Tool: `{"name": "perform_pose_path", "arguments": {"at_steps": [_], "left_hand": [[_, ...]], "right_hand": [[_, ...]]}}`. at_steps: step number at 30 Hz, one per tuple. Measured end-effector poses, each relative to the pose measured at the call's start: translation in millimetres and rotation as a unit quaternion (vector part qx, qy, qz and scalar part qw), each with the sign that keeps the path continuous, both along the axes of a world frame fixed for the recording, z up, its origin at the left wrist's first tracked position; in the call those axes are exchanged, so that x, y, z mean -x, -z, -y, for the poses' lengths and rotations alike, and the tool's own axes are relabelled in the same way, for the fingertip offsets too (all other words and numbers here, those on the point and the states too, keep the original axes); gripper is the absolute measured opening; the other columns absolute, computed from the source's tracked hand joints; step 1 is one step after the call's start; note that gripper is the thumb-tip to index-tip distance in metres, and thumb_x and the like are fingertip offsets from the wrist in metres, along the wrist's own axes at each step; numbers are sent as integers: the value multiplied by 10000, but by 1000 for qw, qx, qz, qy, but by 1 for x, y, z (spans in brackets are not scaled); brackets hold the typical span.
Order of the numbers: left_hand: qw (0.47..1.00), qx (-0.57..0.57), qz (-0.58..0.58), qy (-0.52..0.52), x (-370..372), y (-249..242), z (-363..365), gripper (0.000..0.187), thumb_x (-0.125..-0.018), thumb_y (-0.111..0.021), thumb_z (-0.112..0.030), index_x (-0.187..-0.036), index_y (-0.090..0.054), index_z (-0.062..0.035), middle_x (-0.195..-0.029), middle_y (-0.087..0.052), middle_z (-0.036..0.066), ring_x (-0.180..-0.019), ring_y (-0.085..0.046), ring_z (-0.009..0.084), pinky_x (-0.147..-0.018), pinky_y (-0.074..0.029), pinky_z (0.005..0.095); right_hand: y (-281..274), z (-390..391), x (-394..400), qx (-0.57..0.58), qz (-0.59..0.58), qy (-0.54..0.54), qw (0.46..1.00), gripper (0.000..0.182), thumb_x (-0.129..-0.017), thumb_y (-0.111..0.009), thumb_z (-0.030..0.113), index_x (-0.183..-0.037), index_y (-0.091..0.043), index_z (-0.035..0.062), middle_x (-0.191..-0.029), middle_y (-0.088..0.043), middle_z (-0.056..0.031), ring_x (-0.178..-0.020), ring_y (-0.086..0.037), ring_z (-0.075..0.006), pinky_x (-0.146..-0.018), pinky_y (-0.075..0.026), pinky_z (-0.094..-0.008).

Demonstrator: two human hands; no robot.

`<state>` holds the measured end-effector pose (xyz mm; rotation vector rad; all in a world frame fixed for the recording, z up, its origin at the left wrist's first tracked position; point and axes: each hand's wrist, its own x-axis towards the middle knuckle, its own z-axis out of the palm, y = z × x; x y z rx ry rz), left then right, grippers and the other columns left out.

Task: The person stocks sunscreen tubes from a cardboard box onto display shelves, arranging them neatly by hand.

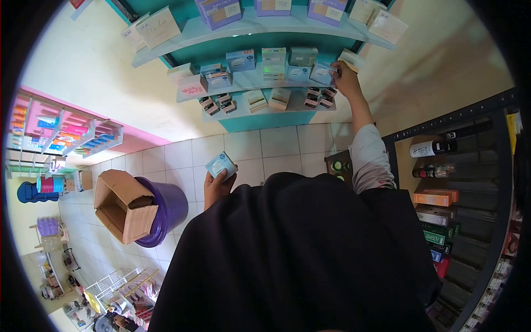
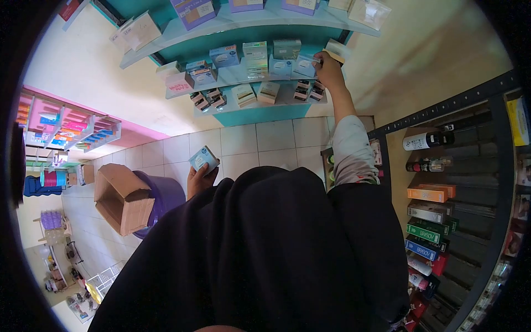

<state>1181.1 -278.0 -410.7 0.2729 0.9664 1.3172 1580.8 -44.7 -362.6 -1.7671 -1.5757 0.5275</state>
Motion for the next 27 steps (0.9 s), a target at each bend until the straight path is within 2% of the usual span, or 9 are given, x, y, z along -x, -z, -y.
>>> {"name": "perform_pose_path", "arguments": {"at_steps": [4, 7, 10, 11, 14, 15, 19, 22, 27], "left_hand": [[1000, 6, -3, -6, 2, 1, 2, 327, -827, -545, -5, -1134, -432, -16, -1075, -540, 175, -1047, -530, 322, -926, -420, 422], [1000, 8, -5, -6, 1, -1, 2, 328, -823, -544, -4, -1131, -429, -8, -1068, -543, 178, -1045, -532, 323, -922, -424, 422], [1000, 13, -3, -4, 2, 5, 1, 316, -821, -545, -4, -1116, -431, 1, -1069, -542, 181, -1040, -533, 324, -918, -427, 419], [1000, 10, -1, 0, 1, 5, 1, 325, -818, -552, -9, -1119, -430, -6, -1072, -537, 168, -1034, -535, 315, -913, -428, 417], [1000, 4, 1, 8, 0, 4, 1, 341, -815, -564, -17, -1127, -426, -19, -1079, -528, 144, -1021, -538, 296, -902, -430, 412], [1000, 3, -1, 8, 0, 4, 1, 340, -816, -562, -16, -1128, -425, -18, -1078, -528, 146, -1021, -539, 296, -902, -431, 413], [1000, 5, -2, 4, 1, 4, 3, 337, -820, -555, -7, -1129, -423, -13, -1077, -527, 150, -1018, -540, 296, -904, -435, 417], [1000, 3, 5, 3, 2, 3, 5, 334, -819, -553, -2, -1127, -423, -9, -1077, -525, 153, -1016, -539, 298, -907, -438, 421], [1000, 4, 2, -6, 7, 7, 6, 345, -818, -556, 0, -1134, -420, -6, -1074, -525, 153, -1014, -539, 302, -905, -442, 426]], "right_hand": [[19, -4, -3, -59, -17, -2, 998, 221, -858, -512, 101, -1072, -548, 61, -937, -600, -76, -854, -574, -178, -763, -456, -305], [15, 7, 10, 14, -296, 17, 955, 193, -883, -460, 142, -1038, -557, 80, -963, -582, -68, -852, -558, -179, -744, -449, -293], [16, 18, 28, 3, -460, 14, 888, 231, -893, -417, 190, -993, -579, 59, -817, -569, -49, -702, -531, -172, -665, -442, -307], [21, 19, 30, 7, -449, 11, 893, 292, -894, -398, 268, -984, -578, 57, -839, -592, -83, -717, -552, -188, -688, -444, -315], [21, 15, 36, 89, -127, 33, 987, 309, -860, -465, 334, -1014, -573, 89, -859, -622, -121, -769, -596, -234, -688, -453, -321], [8, 26, 49, 37, 35, 21, 998, 378, -810, -541, 391, -1108, -552, 159, -873, -639, -140, -830, -618, -288, -702, -475, -354], [23, 29, 69, -50, 229, -33, 972, 459, -787, -580, 407, -1201, -504, 226, -879, -642, -123, -810, -631, -297, -687, -510, -409], [19, 29, 76, 20, 240, -23, 970, 437, -818, -543, 398, -1225, -483, 247, -959, -630, -109, -869, -616, -289, -723, -494, -412], [29, 24, 69, -46, 269, -27, 962, 384, -806, -573, 344, -1173, -532, 239, -850, -632, -111, -760, -637, -287, -636, -523, -401]]}}
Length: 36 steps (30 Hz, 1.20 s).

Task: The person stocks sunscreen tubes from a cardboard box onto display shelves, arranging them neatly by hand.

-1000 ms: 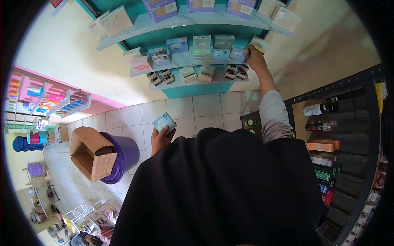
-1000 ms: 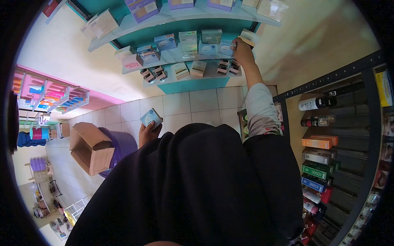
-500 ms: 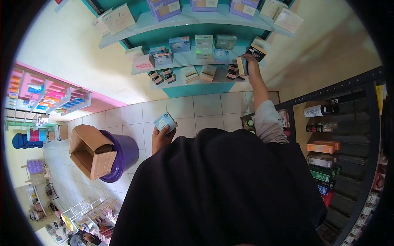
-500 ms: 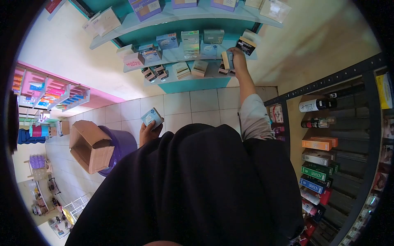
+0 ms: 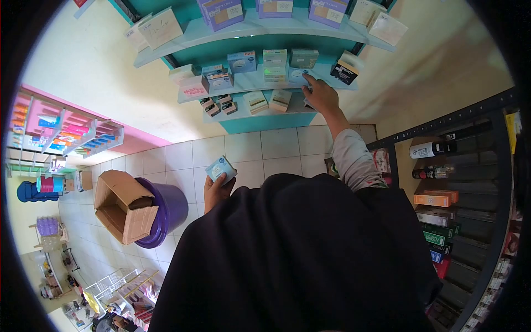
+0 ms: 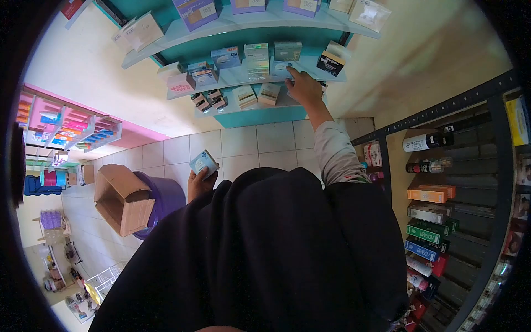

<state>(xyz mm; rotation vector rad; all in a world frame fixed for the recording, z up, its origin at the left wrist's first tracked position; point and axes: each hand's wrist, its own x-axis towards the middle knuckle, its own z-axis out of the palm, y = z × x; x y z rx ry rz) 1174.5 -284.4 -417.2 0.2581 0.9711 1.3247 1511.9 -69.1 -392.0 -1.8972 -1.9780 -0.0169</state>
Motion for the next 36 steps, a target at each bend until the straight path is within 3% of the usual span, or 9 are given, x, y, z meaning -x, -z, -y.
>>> {"name": "perform_pose_path", "arguments": {"at_steps": [10, 13, 20, 23, 26, 29, 32, 35, 36], "left_hand": [[1000, 3, -3, 0, 1, 1, -2, 335, -818, -560, -4, -1124, -425, -8, -1076, -526, 156, -1017, -541, 311, -903, -438, 434], [1000, -4, 0, 0, 1, 2, -3, 342, -818, -556, -2, -1131, -420, -5, -1080, -526, 160, -1021, -540, 316, -905, -434, 436], [1000, 4, 4, 6, 0, -5, -4, 353, -811, -539, 9, -1139, -409, 2, -1086, -518, 167, -1025, -538, 321, -907, -432, 432], [1000, 5, -1, -5, 1, -4, -2, 358, -805, -529, 12, -1142, -410, -1, -1089, -515, 163, -1024, -538, 317, -906, -434, 428], [1000, -10, 5, -18, 3, -5, -1, 362, -801, -526, 13, -1145, -414, -8, -1091, -515, 153, -1019, -542, 304, -904, -438, 421], [1000, -17, 2, -24, 3, -7, 1, 376, -799, -539, 10, -1153, -415, -13, -1093, -516, 143, -1016, -544, 286, -902, -442, 412], [1000, -15, -3, -22, 5, -1, 1, 395, -795, -555, 12, -1163, -415, -16, -1085, -526, 134, -1010, -549, 270, -899, -446, 398], [999, -18, -36, -13, 2, -10, -2, 406, -782, -576, 26, -1158, -428, -14, -1059, -551, 123, -986, -564, 248, -891, -454, 372], [998, -21, -62, -10, 2, -14, -4, 405, -777, -581, 36, -1152, -435, -11, -1047, -562, 118, -976, -571, 236, -888, -457, 361]], "right_hand": [[-6, 4, -9, 32, -9, -2, 999, 340, -829, -549, 345, -1155, -543, 248, -878, -624, -130, -819, -628, -308, -687, -511, -422], [0, -1, -9, -11, -172, 55, 983, 383, -824, -535, 434, -1104, -568, 174, -959, -620, -162, -901, -599, -347, -772, -474, -428], [12, -9, -25, 79, -383, 159, 907, 586, -812, -481, 570, -1014, -576, 28, -1034, -588, -210, -931, -578, -349, -823, -422, -392], [23, -8, -27, 178, -660, 82, 725, 487, -848, -467, 501, -1005, -541, 47, -896, -616, -103, -875, -597, -219, -788, -470, -333], [23, 21, -24, 246, -779, 76, 572, 380, -857, -529, 338, -1112, -487, 60, -1022, -571, -85, -927, -578, -197, -801, -488, -342], [11, 48, -2, 257, -749, 33, 611, 368, -830, -586, 172, -1158, -466, 56, -1119, -515, -83, -981, -555, -202, -805, -491, -358], [-5, 59, 13, 272, -767, -24, 581, 438, -788, -621, 48, -1192, -453, 60, -1136, -502, -74, -995, -545, -201, -830, -481, -339], [-17, 67, 30, 233, -739, -135, 618, 409, -754, -647, -9, -1128, -497, 60, -1096, -533, -61, -1004, -545, -185, -877, -459, -308], [-19, 67, 35, 203, -693, -170, 671, 390, -732, -659, -30, -1087, -520, 57, -1073, -549, -55, -1002, -546, -175, -887, -455, -305]]}}
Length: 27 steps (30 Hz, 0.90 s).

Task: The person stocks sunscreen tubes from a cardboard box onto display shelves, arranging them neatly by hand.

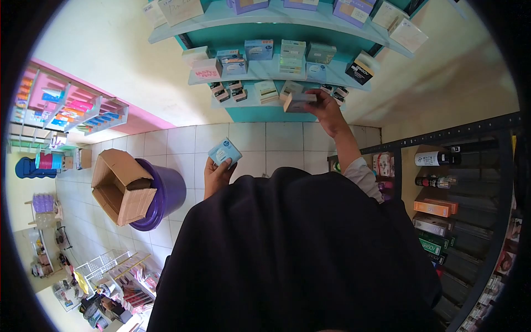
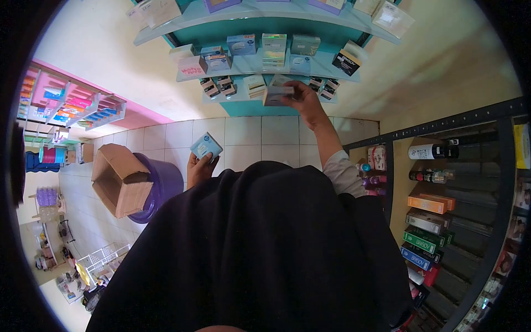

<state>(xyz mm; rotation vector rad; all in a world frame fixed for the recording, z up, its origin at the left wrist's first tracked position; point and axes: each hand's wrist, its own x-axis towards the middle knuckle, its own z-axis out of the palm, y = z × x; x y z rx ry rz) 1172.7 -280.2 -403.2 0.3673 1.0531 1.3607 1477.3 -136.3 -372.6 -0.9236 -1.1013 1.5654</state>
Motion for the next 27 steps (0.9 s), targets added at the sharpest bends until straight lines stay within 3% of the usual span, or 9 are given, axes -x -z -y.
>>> {"name": "perform_pose_path", "arguments": {"at_steps": [2, 5, 10, 13, 17, 27], "left_hand": [[999, -18, -43, 0, 1, -1, -2, 403, -765, -591, 56, -1137, -450, -4, -1027, -581, 108, -960, -580, 211, -880, -461, 340], [994, -65, -90, -6, 5, 1, -8, 397, -750, -600, 80, -1117, -470, 5, -1010, -597, 98, -949, -584, 180, -870, -464, 317], [992, -63, -107, -22, 6, -5, -12, 387, -744, -613, 86, -1100, -478, 10, -1016, -596, 101, -946, -581, 174, -863, -462, 301], [977, -95, -189, -5, 6, -14, -14, 373, -741, -631, 80, -1077, -487, 6, -1046, -584, 113, -969, -568, 181, -870, -448, 298], [919, -252, -302, 23, -3, -38, -21, 309, -757, -601, 104, -1032, -515, -8, -1075, -562, 102, -1019, -530, 173, -894, -418, 284], [941, -214, -253, 61, -13, -46, -23, 307, -750, -620, 87, -1020, -512, -13, -1086, -562, 121, -1038, -522, 181, -908, -416, 308]], "right_hand": [[-4, 1, 10, -124, 108, -9, 986, 358, -689, -683, -73, -1004, -566, 52, -1026, -580, -42, -1000, -548, -154, -908, -449, -300], [-17, 7, 23, -160, 98, -19, 982, 324, -667, -687, -94, -933, -584, 60, -996, -602, -17, -984, -558, -143, -925, -441, -290], [-16, 10, 28, -161, 91, -33, 982, 326, -665, -677, -110, -928, -587, 61, -1009, -592, -20, -993, -554, -140, -941, -434, -287], [-14, 12, 31, -164, 80, -57, 982, 326, -659, -679, -114, -921, -586, 57, -1003, -587, -25, -1003, -550, -143, -954, -427, -292], [-23, 21, 44, -163, 85, -106, 977, 314, -662, -673, -117, -913, -583, 51, -997, -582, -29, -1007, -549, -149, -961, -423, -296], [-25, 38, 66, -127, 87, -156, 976, 287, -709, -676, -53, -955, -568, 49, -1001, -577, -25, -966, -558, -138, -893, -463, -296]]}}
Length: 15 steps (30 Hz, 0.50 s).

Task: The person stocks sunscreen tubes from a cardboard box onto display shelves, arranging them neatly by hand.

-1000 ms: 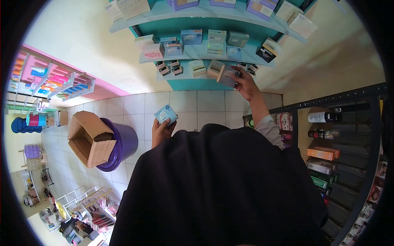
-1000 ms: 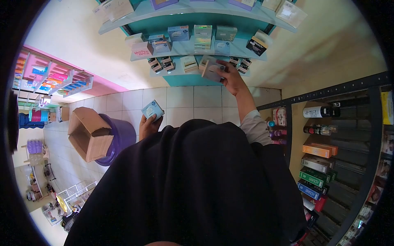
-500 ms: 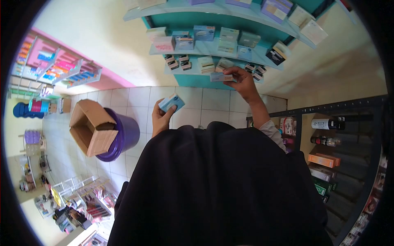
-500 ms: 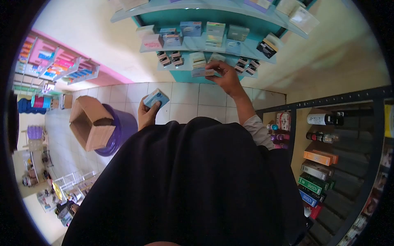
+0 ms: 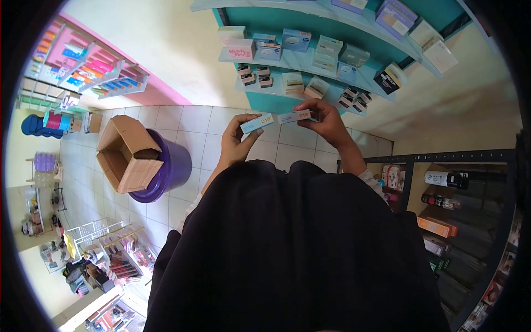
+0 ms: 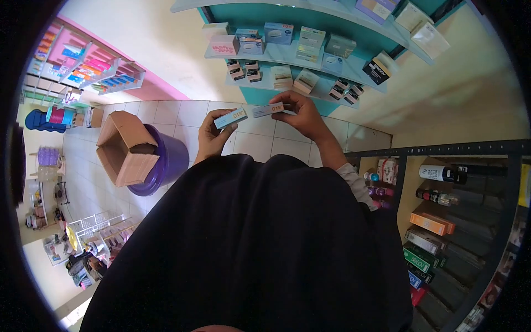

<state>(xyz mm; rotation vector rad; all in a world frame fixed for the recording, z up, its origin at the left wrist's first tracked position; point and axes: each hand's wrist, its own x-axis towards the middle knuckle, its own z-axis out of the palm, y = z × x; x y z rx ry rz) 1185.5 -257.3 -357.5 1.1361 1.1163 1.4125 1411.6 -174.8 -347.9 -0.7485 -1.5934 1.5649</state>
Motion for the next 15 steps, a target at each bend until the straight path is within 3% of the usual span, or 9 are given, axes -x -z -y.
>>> {"name": "perform_pose_path", "arguments": {"at_steps": [5, 10, 12, 15], "left_hand": [[998, 25, -63, 6, -2, 6, 7, 346, -745, -657, 31, -1047, -495, -18, -1021, -572, 83, -983, -531, 154, -874, -421, 281], [994, 80, 72, 10, -5, 17, 10, 369, -771, -645, -25, -1091, -463, -16, -961, -575, 65, -891, -557, 138, -792, -444, 274], [989, 90, 116, -4, -6, 27, 11, 373, -789, -631, -54, -1118, -459, -17, -968, -581, 71, -895, -564, 152, -793, -449, 292], [954, 203, 218, -16, -5, 42, 10, 384, -803, -599, -70, -1153, -449, -18, -1019, -569, 81, -938, -560, 182, -828, -445, 317]], "right_hand": [[-1, 9, 8, 9, 14, 5, 1000, 324, -728, -685, -1, -1017, -552, 57, -1005, -575, -27, -955, -561, -137, -862, -462, -288], [7, 18, 15, 56, 13, 11, 998, 368, -775, -657, 21, -1109, -511, 69, -1027, -531, -14, -955, -528, -121, -820, -465, -261], [18, 22, 17, 147, -24, 42, 988, 356, -805, -643, 77, -1130, -498, 89, -1025, -538, -11, -949, -523, -124, -805, -462, -273], [48, 23, 16, 279, -40, 127, 951, 414, -804, -651, 112, -1174, -466, 119, -1026, -543, -9, -933, -523, -141, -779, -463, -307]]}}
